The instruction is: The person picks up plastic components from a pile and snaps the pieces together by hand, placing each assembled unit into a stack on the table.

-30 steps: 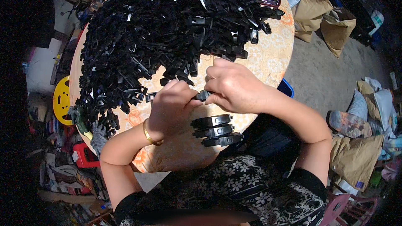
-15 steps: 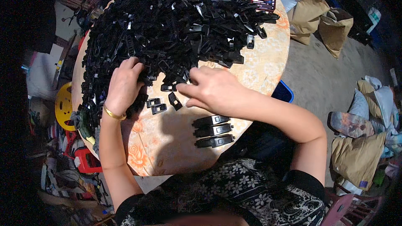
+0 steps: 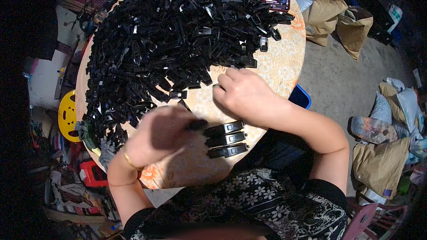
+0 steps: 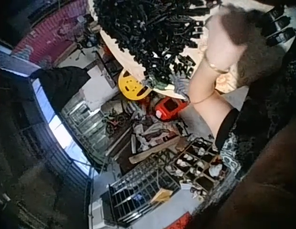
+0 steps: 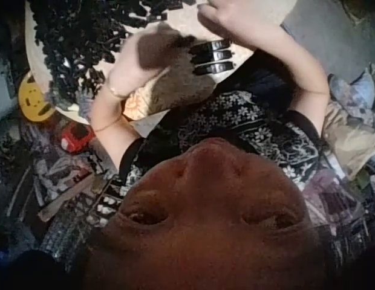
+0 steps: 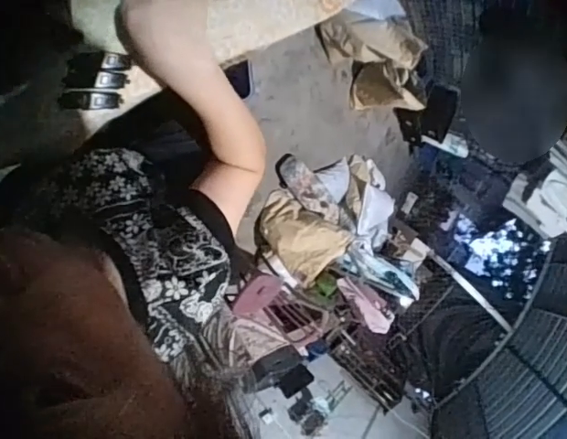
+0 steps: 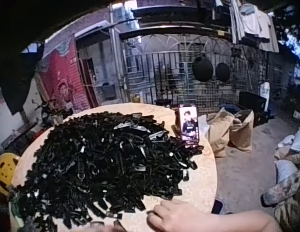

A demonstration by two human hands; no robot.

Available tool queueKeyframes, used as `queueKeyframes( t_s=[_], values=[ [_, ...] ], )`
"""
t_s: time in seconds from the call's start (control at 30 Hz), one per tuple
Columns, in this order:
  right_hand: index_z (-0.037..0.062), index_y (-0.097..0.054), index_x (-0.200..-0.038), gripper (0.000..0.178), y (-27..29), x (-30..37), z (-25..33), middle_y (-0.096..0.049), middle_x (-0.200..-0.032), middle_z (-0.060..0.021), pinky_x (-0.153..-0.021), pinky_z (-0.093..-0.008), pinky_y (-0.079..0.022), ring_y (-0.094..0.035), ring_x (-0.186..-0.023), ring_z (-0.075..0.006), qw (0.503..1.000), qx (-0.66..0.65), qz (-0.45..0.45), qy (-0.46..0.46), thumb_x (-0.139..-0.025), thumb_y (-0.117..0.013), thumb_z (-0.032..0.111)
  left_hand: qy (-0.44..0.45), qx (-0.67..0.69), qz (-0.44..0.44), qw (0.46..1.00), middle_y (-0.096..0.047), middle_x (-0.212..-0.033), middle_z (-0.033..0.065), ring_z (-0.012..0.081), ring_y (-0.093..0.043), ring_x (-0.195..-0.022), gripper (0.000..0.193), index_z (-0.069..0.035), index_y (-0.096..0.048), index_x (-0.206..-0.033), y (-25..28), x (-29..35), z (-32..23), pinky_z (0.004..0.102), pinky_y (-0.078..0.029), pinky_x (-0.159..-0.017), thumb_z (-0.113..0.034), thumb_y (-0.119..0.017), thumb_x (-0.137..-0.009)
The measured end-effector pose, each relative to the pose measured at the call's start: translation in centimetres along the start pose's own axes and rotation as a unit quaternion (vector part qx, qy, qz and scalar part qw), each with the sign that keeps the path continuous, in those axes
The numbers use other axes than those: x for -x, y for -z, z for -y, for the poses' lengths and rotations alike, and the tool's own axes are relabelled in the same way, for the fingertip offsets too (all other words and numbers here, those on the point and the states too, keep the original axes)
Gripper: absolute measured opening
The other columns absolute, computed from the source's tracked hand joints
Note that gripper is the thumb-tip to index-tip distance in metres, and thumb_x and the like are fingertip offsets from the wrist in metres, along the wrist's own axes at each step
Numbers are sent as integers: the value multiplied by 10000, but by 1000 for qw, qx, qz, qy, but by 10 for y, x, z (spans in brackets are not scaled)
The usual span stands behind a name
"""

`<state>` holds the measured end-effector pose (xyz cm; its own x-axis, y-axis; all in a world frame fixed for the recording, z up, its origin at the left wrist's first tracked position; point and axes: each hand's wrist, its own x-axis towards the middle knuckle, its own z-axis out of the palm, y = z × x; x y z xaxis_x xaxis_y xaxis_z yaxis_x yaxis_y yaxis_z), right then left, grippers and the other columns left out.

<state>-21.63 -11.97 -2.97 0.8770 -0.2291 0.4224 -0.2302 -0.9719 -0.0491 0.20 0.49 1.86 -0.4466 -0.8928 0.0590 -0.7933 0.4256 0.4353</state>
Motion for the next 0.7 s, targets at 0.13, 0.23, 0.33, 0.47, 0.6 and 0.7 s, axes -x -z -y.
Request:
queueKeyframes(
  t_s=[0.13, 0.23, 0.33, 0.47, 0.6, 0.7],
  values=[
    [41, -586, -784, 123, 10, 7, 1, -555, -814, -80, -695, -365, -507, -581, -817, -246, 1000, 16, 10, 5, -717, -638, 130, -27, -144, 51, 988, -538, -851, 65, 230, -547, -825, 85, -79, -561, -880, -30, -11, 3, 316, -470, -723, -122, -607, -822],
    [12, -632, -907, 203, 15, 7, -2, -574, -895, -104, -760, -390, -516, -594, -878, -282, 989, -129, 74, -9, -715, -652, 77, -29, -217, -11, 976, -529, -872, 52, 192, -520, -854, 175, -71, -558, -937, -43, -17, 4, 290, -468, -727, -183, -632, -826],
    [30, -617, -1211, 501, 14, 7, -27, -584, -1182, -160, -925, -411, -501, -586, -1097, -347, 944, -323, 59, -2, -710, -616, -4, 13, -153, -120, 981, -530, -883, 118, 296, -550, -814, 318, -28, -596, -1046, -53, -27, 11, 375, -483, -736, -173, -731, -797],
    [0, -658, -1135, 400, 5, 12, -41, -619, -1180, -152, -940, -399, -493, -600, -1080, -339, 943, -321, 86, 13, -743, -597, -55, 57, -57, -117, 990, -554, -897, 151, 347, -574, -838, 357, -19, -599, -1007, -35, -21, 10, 401, -486, -724, -116, -793, -723],
    [5, -669, -1099, 351, 3, 11, -40, -638, -1079, -130, -867, -399, -512, -622, -1005, -332, 937, -330, 114, -3, -748, -682, -3, 87, 7, -86, 992, -557, -807, 160, 352, -581, -764, 221, -6, -615, -893, -31, -11, 15, 408, -485, -684, -40, -763, -733],
    [6, -677, -1017, 278, 10, 9, -39, -635, -977, -127, -815, -406, -511, -632, -925, -335, 936, -323, 138, -29, -763, -742, 101, 77, 19, -104, 991, -563, -816, 162, 353, -583, -769, 220, -9, -619, -895, -35, -13, 15, 412, -486, -688, -44, -765, -734]
  ],
)
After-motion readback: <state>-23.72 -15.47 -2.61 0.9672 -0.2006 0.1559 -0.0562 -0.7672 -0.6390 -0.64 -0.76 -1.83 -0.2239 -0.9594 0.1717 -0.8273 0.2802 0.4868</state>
